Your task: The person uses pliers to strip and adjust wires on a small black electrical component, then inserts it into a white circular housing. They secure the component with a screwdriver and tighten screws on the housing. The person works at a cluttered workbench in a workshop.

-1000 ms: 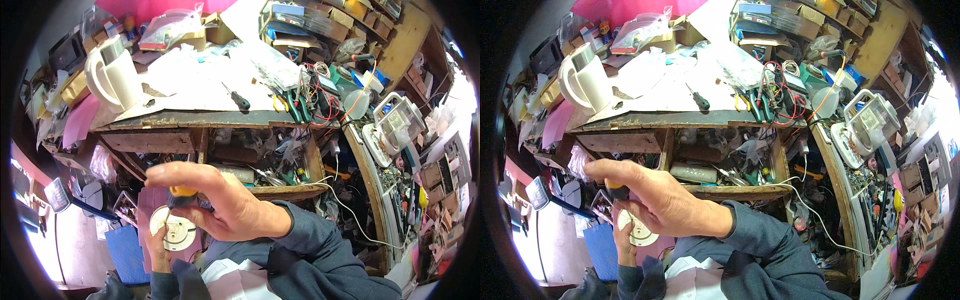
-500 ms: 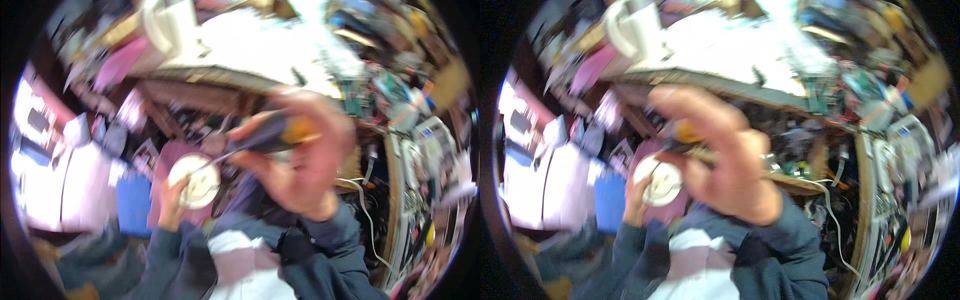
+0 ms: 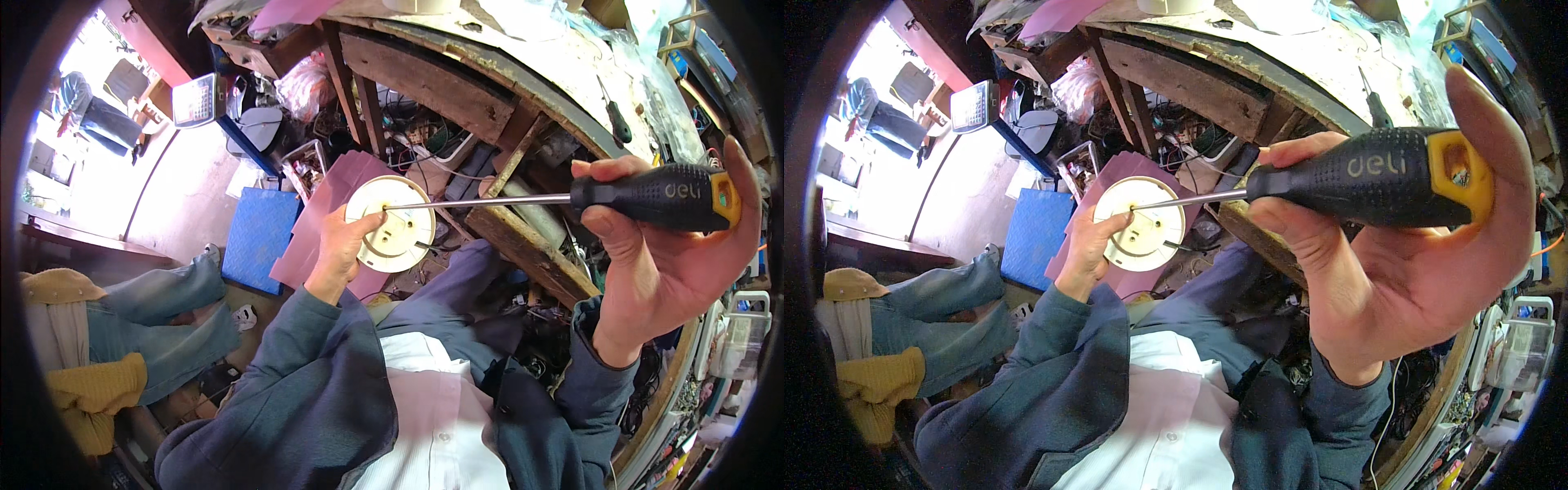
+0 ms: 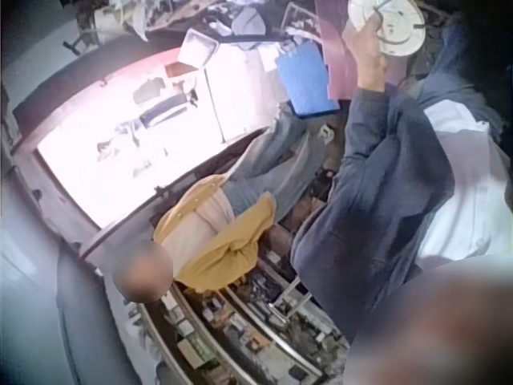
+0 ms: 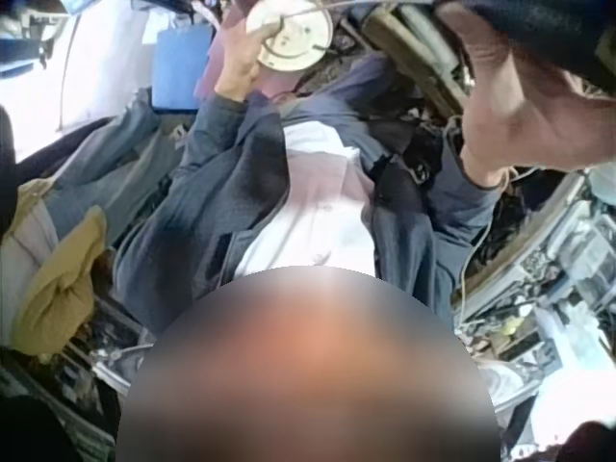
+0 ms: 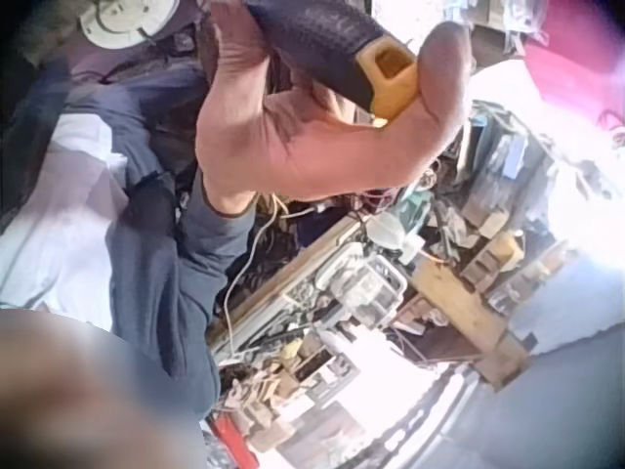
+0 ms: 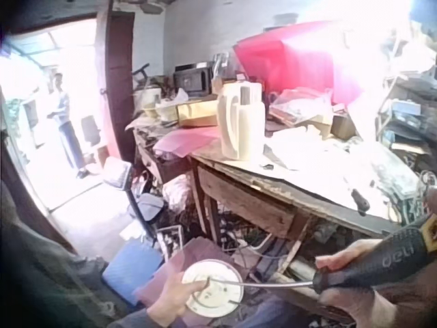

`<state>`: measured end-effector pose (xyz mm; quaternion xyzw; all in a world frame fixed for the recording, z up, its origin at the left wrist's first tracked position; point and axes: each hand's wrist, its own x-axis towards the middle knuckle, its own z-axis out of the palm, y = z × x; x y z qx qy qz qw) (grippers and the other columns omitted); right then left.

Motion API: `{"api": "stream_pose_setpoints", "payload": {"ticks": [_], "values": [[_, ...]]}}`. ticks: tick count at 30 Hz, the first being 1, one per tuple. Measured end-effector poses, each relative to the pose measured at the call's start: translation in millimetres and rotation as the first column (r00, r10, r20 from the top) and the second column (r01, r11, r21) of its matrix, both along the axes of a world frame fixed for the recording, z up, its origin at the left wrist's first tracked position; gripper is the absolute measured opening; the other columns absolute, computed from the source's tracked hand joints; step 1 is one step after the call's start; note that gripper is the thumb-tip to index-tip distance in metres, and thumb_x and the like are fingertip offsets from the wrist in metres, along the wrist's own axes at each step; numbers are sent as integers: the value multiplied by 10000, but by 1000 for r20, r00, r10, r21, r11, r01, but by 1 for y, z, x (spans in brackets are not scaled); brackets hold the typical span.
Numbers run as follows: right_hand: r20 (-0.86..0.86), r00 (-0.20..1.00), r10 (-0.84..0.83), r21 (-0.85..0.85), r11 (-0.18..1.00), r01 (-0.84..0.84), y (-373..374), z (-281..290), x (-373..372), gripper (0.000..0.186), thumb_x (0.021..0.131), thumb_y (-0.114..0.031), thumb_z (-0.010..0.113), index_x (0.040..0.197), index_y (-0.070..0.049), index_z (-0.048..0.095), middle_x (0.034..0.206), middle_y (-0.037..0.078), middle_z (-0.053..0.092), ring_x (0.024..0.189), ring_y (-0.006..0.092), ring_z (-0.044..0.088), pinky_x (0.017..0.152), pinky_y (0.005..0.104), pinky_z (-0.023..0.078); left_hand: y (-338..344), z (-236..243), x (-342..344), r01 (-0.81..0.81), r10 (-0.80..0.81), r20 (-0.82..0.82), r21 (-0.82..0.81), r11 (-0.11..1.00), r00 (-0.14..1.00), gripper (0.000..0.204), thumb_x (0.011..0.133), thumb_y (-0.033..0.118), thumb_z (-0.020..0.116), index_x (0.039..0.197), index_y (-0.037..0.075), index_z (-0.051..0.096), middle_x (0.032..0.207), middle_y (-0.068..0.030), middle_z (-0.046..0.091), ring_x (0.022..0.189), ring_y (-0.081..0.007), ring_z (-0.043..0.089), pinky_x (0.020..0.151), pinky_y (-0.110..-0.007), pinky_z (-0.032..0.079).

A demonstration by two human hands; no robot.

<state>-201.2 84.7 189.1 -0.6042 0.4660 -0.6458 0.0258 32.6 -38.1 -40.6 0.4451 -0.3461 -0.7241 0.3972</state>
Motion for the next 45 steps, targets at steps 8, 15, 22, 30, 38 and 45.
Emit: {"api": "stream_pose_setpoints", "payload": {"ticks": [8,15,22,30,38,45], "values": [[-76,990,122,-2,992,-123,0,-5,-4,966,849,-56,830,1571,-74,189,998,270,697,942,380,733,894,499,610,0,4,-2,-29,29,-7,-7,1000,1000,326,866,-19,737,1177,-84,667,1068,-154,756,881,-202,748,790,-326,618],[-31,998,61,-65,996,-63,-7,-8,4,923,849,-48,827,1560,-55,239,996,255,692,928,365,724,876,541,612,-2,-2,1,1,-1,-16,-30,1000,1000,310,867,-24,738,1164,-87,672,1064,-155,758,880,-201,750,790,-328,620],[-51,998,-26,66,997,29,-7,15,33,895,833,-53,845,1533,-50,287,984,281,687,930,372,726,871,517,606,-2,-5,4,-24,24,-37,5,1000,999,306,876,-29,742,1168,-91,673,1075,-162,757,875,-203,752,792,-326,624],[-200,976,-82,-13,997,81,12,-20,-19,852,844,-106,846,1507,-70,312,1003,266,679,937,353,718,867,531,631,0,-9,5,-25,27,55,-45,999,998,304,874,-28,735,1168,-81,680,1059,-157,761,867,-192,750,777,-316,615],[-145,976,165,68,985,-157,12,-3,-11,757,911,-98,781,1504,-161,315,1073,213,650,939,333,715,880,534,619,2,1,6,-30,31,10,-57,998,999,301,879,-25,727,1171,-84,680,1062,-155,762,874,-193,749,781,-316,613],[-118,989,90,16,996,-89,4,-6,4,786,922,-133,778,1529,-107,279,1054,229,686,945,337,724,919,571,594,1,-3,4,-37,37,1,-42,998,999,294,881,-15,733,1162,-84,683,1059,-151,761,868,-189,748,779,-316,611]]}}
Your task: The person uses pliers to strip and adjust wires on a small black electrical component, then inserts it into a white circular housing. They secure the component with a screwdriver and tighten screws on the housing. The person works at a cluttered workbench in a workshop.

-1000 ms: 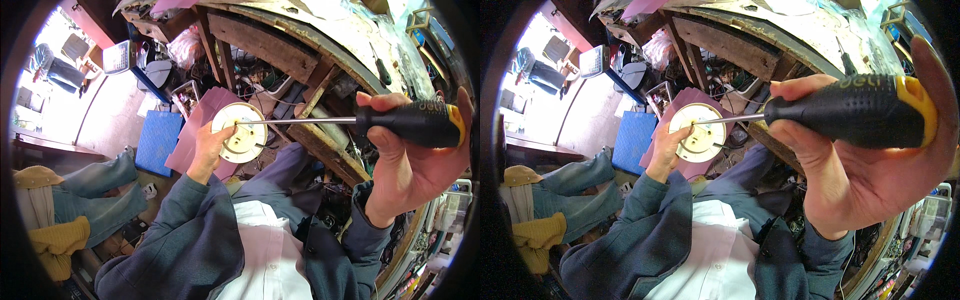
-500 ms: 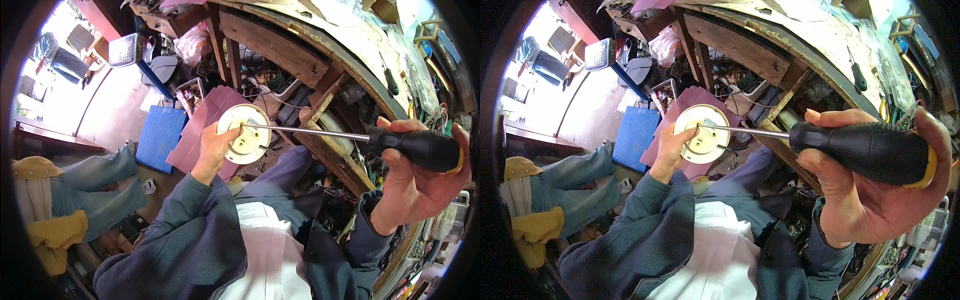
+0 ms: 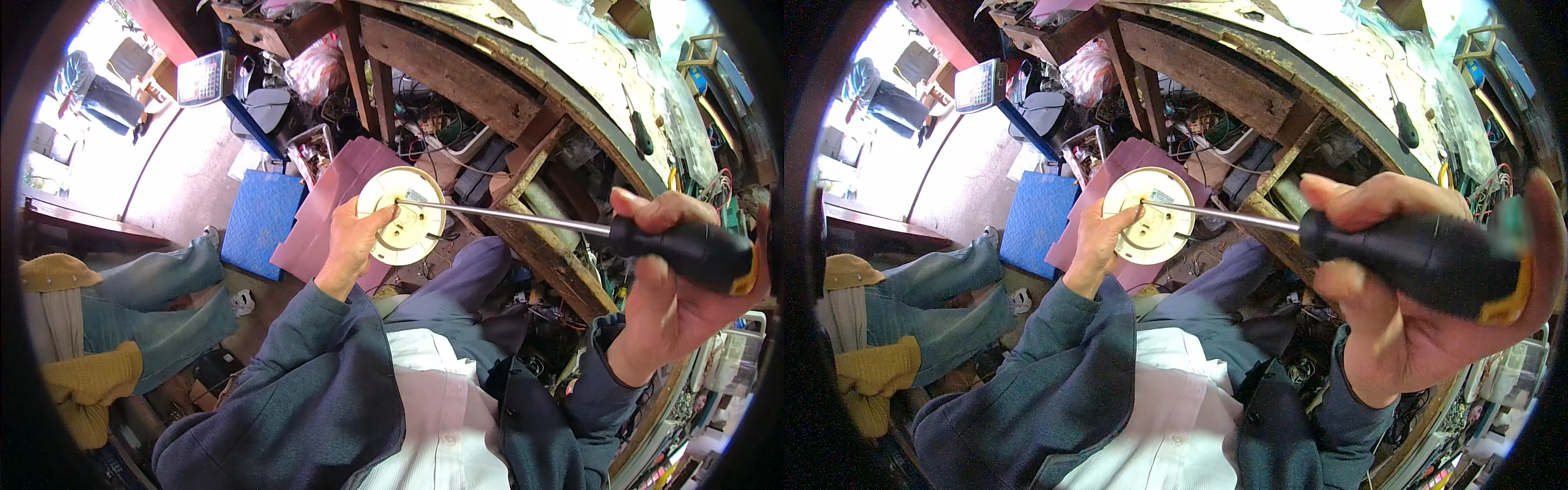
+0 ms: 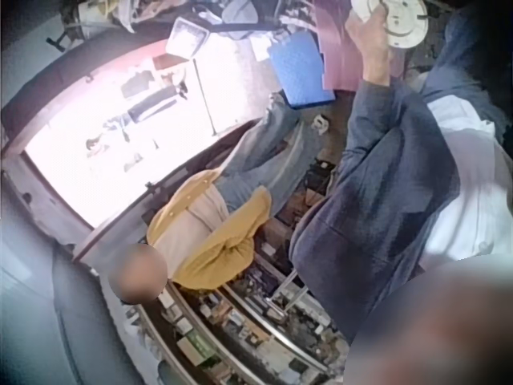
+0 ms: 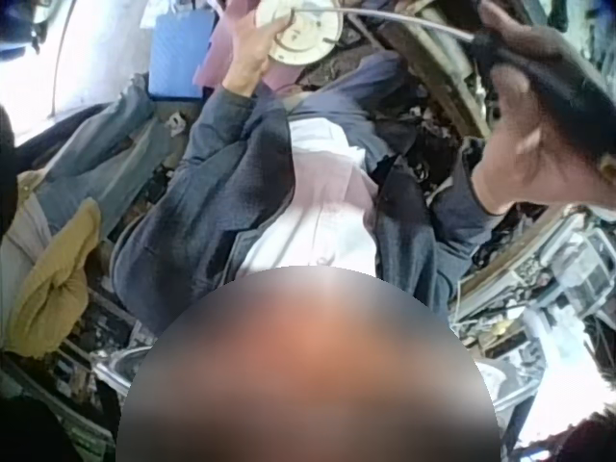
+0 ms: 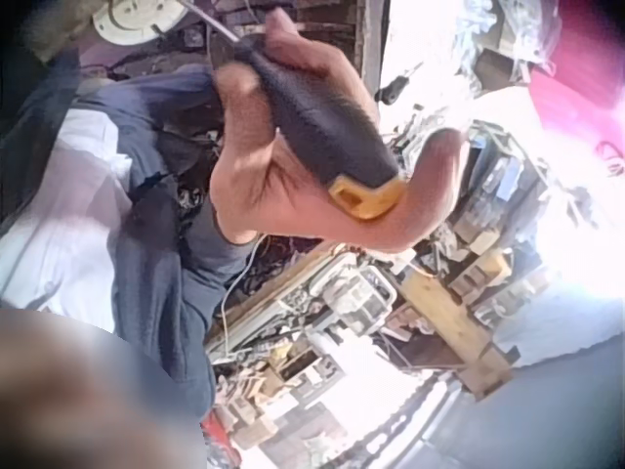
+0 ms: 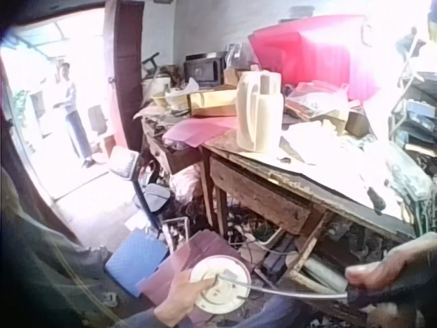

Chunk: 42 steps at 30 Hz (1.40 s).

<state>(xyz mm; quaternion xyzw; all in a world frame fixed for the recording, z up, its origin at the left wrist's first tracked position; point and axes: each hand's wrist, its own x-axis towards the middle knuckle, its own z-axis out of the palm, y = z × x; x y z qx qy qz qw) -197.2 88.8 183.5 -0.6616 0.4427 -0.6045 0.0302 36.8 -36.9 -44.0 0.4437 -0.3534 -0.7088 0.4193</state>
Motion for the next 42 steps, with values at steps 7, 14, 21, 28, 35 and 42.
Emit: {"api": "stream_pose_setpoints", "payload": {"ticks": [7,14,21,28,35,42], "values": [[106,993,-57,44,998,52,1,1,8,777,908,-100,783,1512,-101,294,1023,240,694,965,342,722,928,591,589,-1,2,-1,18,-18,31,-2,1000,999,297,881,-11,736,1164,-83,681,1055,-149,760,866,-189,748,777,-316,613],[60,998,27,27,999,-28,0,3,-8,709,921,-121,773,1476,-92,332,1025,238,704,985,366,723,951,560,587,-4,3,-2,27,-28,40,7,1000,999,308,886,-18,719,1182,-86,668,1063,-149,758,883,-199,750,788,-323,615],[24,865,-501,-423,779,463,5,43,-83,632,924,-94,773,1391,-46,350,993,235,642,804,293,704,712,382,633,-5,-3,9,23,-18,-71,56,998,997,390,879,-9,741,1245,-80,627,1142,-161,737,951,-222,747,858,-358,624],[104,705,-702,-113,696,710,8,-31,-192,250,840,-66,808,989,-74,607,1065,121,725,1000,271,679,913,394,529,-7,8,8,97,-86,-156,62,993,984,420,900,-29,700,1306,-71,599,1198,-174,717,1020,-256,734,884,-381,620],[-420,486,-766,-206,602,771,-25,-73,-222,226,781,55,717,944,-31,586,992,125,713,878,321,696,765,396,553,0,25,1,87,-70,-209,72,994,975,400,937,-7,660,1327,-57,588,1248,-177,696,1092,-266,710,951,-393,591],[-637,355,-685,-160,567,808,-54,-55,-229,95,860,-147,723,941,-107,753,904,100,694,974,324,663,817,445,533,4,28,5,108,-85,-236,84,991,968,428,943,9,661,1354,-57,563,1258,-175,691,1091,-268,712,949,-392,596]]}}
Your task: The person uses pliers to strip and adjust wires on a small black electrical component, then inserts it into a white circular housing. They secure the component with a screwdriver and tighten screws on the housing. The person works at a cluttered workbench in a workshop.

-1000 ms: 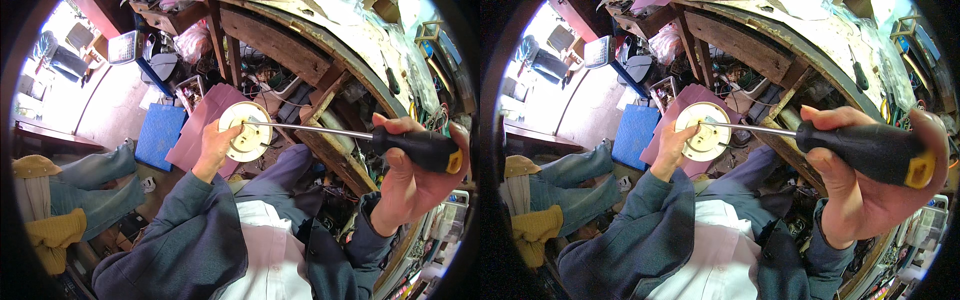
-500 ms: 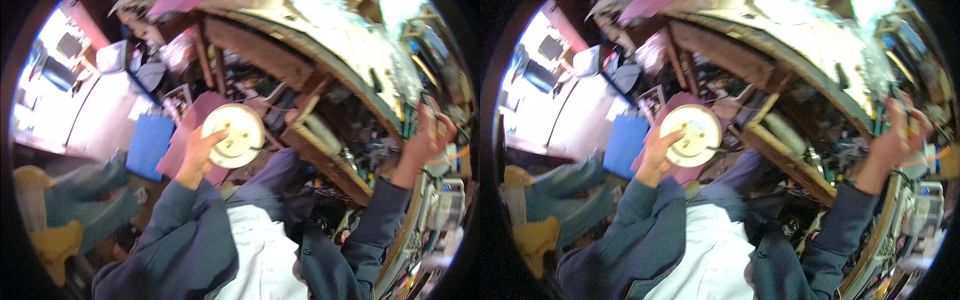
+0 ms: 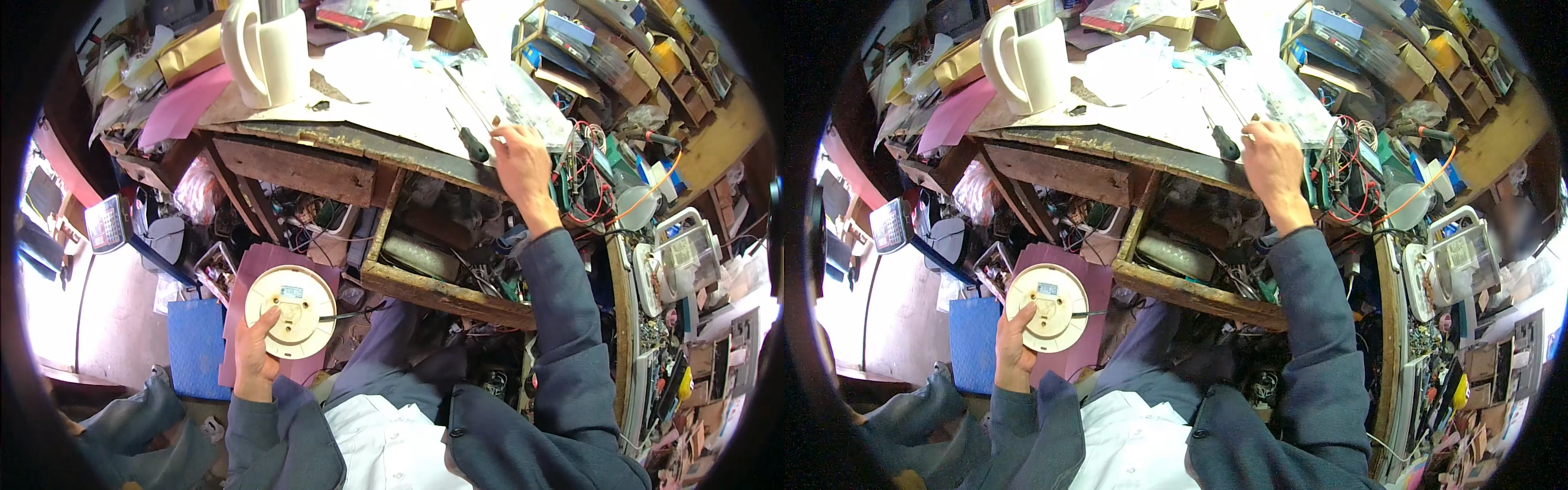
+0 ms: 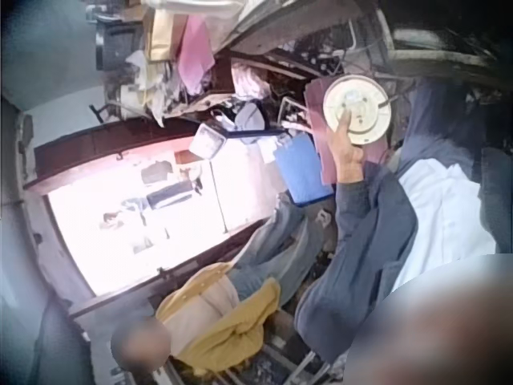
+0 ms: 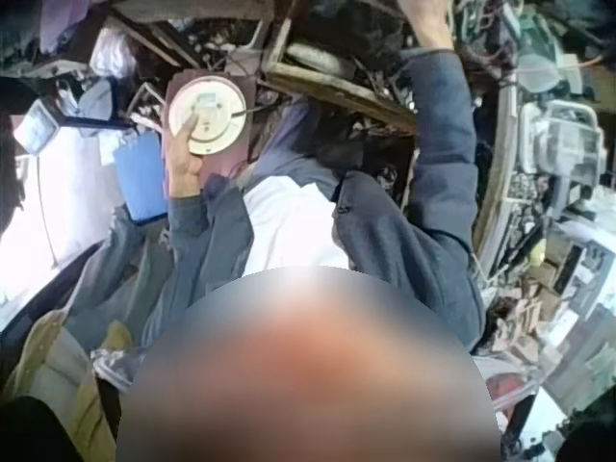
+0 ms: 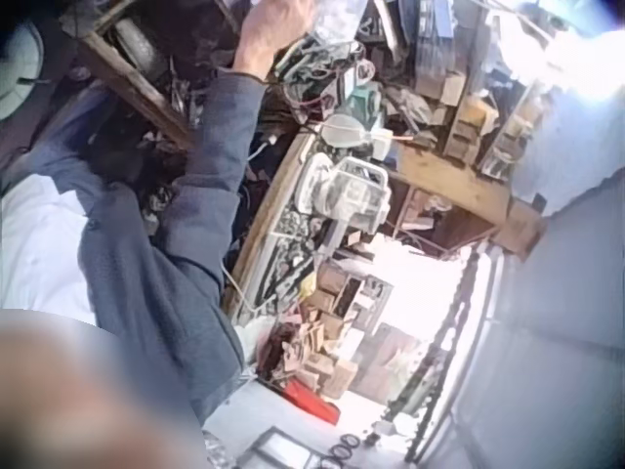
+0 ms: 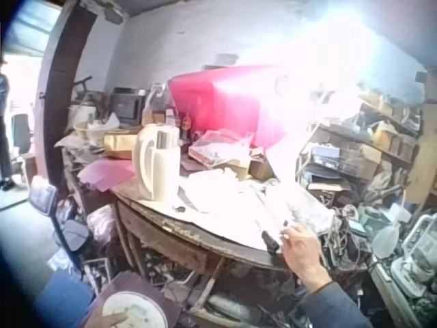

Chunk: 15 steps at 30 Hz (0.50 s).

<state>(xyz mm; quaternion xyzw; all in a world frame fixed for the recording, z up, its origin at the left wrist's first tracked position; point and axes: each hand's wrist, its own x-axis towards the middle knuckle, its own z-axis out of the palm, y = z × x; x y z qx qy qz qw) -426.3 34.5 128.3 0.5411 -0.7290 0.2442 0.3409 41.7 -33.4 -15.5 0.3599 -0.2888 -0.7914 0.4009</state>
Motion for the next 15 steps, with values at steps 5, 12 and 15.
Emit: {"api": "stream_pose_setpoints", "payload": {"ticks": [5,12,15], "values": [[46,999,-20,163,987,12,-66,-5,1,130,832,-204,709,775,-110,779,871,160,703,911,365,672,804,459,542,2,6,-3,-13,13,-9,-24,1000,1000,430,942,-16,646,1360,-66,557,1266,-189,684,1083,-287,717,960,-415,599],[186,949,-255,399,902,164,-83,9,7,157,790,-203,674,854,-130,798,855,173,744,817,375,720,755,460,570,0,11,-8,-45,45,-4,-9,999,999,409,937,3,689,1327,-63,584,1241,-174,701,1069,-262,720,930,-402,608],[160,956,-245,367,914,173,-87,10,-1,170,815,-237,748,907,-95,770,951,104,768,903,300,728,796,398,566,0,14,-11,-44,43,-34,-17,999,999,394,929,15,718,1299,-47,598,1207,-153,712,1033,-239,727,920,-388,612]]}}
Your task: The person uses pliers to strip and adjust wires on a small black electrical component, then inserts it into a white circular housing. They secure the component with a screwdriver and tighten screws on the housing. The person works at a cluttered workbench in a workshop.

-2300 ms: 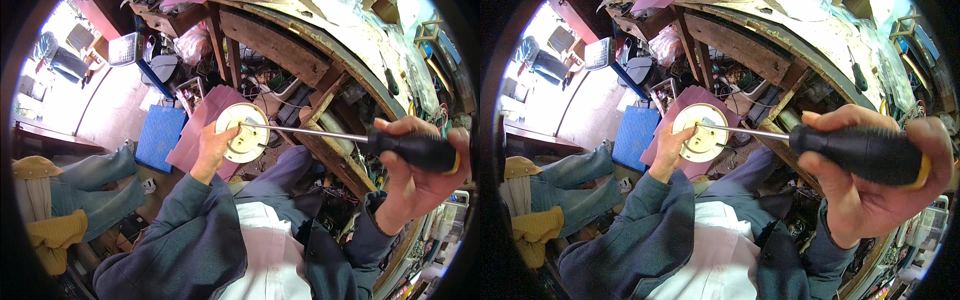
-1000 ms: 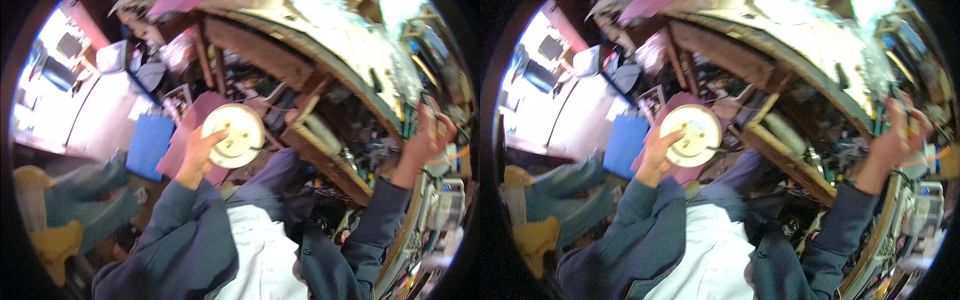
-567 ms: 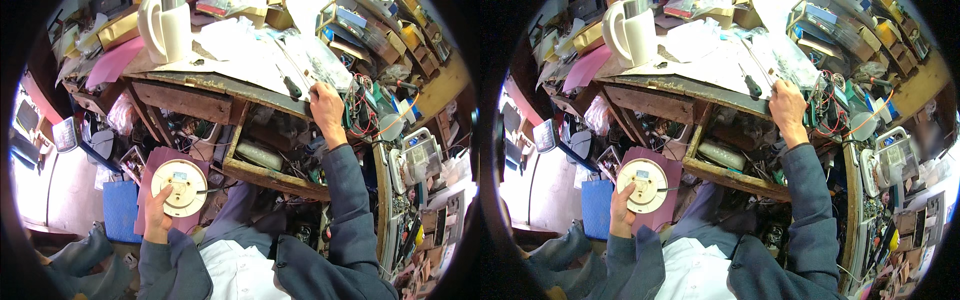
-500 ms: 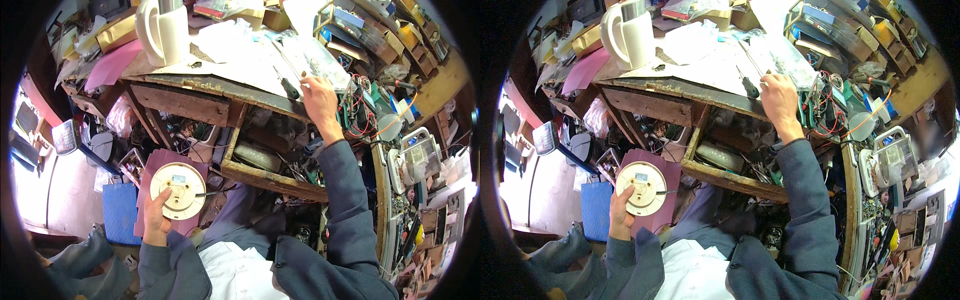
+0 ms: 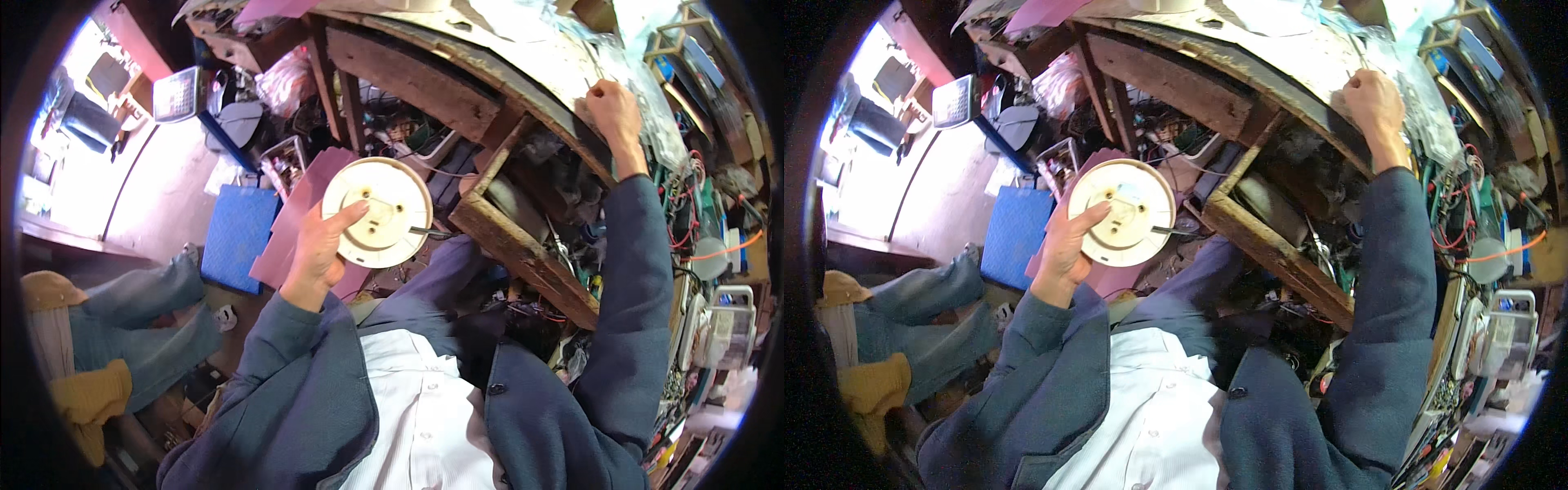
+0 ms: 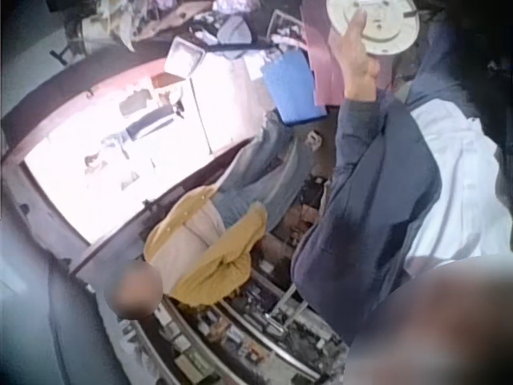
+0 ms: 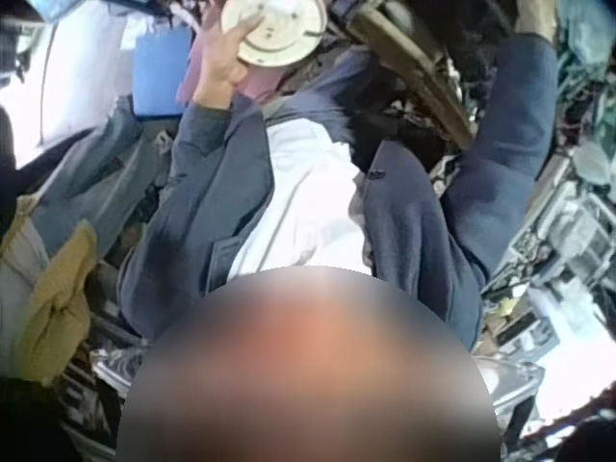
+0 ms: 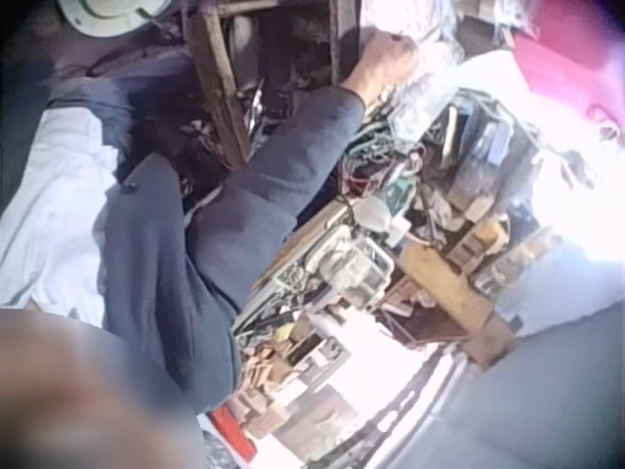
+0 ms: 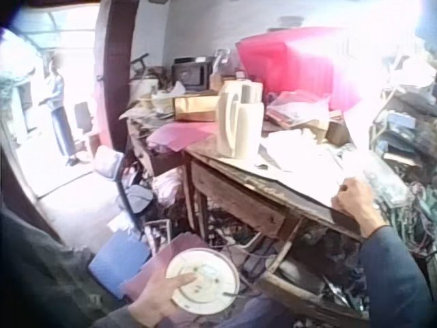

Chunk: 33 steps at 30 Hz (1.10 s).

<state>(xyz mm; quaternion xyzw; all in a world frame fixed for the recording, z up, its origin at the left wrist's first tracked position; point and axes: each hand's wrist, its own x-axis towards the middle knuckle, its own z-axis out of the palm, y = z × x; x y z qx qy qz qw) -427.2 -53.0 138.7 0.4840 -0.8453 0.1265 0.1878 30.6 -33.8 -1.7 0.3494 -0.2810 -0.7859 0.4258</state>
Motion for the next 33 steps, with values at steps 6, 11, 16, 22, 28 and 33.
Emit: {"api": "stream_pose_setpoints", "payload": {"ticks": [6,11,16,22,28,33], "values": [[596,617,513,-379,858,-348,37,7,90,156,908,-134,710,944,18,693,896,113,762,733,154,728,698,291,590,1,-3,-6,-9,9,8,11,1000,1000,388,923,10,730,1286,-42,604,1202,-149,714,1025,-227,728,907,-376,612],[864,47,501,-455,818,-353,81,-23,187,64,925,44,698,978,35,661,835,80,713,712,134,705,635,253,581,2,2,-15,6,-6,19,7,1000,1000,390,921,13,734,1285,-45,607,1194,-151,718,1030,-225,726,903,-372,607],[905,-41,423,-405,829,-385,99,-70,238,36,965,17,673,997,24,688,825,34,703,688,96,679,625,240,557,3,5,-17,27,-28,46,26,999,999,389,919,15,738,1284,-47,615,1191,-148,721,1042,-218,720,917,-368,597],[911,-19,413,-380,819,-431,98,-95,269,93,902,1,722,987,37,719,863,113,749,771,164,742,685,283,589,7,7,-22,7,-7,76,1,1000,997,381,915,15,745,1273,-48,631,1189,-138,724,1023,-196,713,901,-350,592],[676,378,633,-336,720,-607,96,-102,278,108,849,7,695,939,-51,707,922,159,608,811,375,637,725,437,528,10,9,-24,-1,1,75,0,1000,997,376,913,18,750,1265,-53,639,1183,-138,726,1014,-189,711,887,-345,593],[650,413,638,-345,732,-588,94,-105,278,147,795,42,741,926,-24,726,857,123,634,776,299,645,714,373,531,11,8,-24,-3,3,70,-3,1000,998,370,914,21,750,1259,-59,642,1174,-137,729,1002,-186,715,868,-339,597]]}}
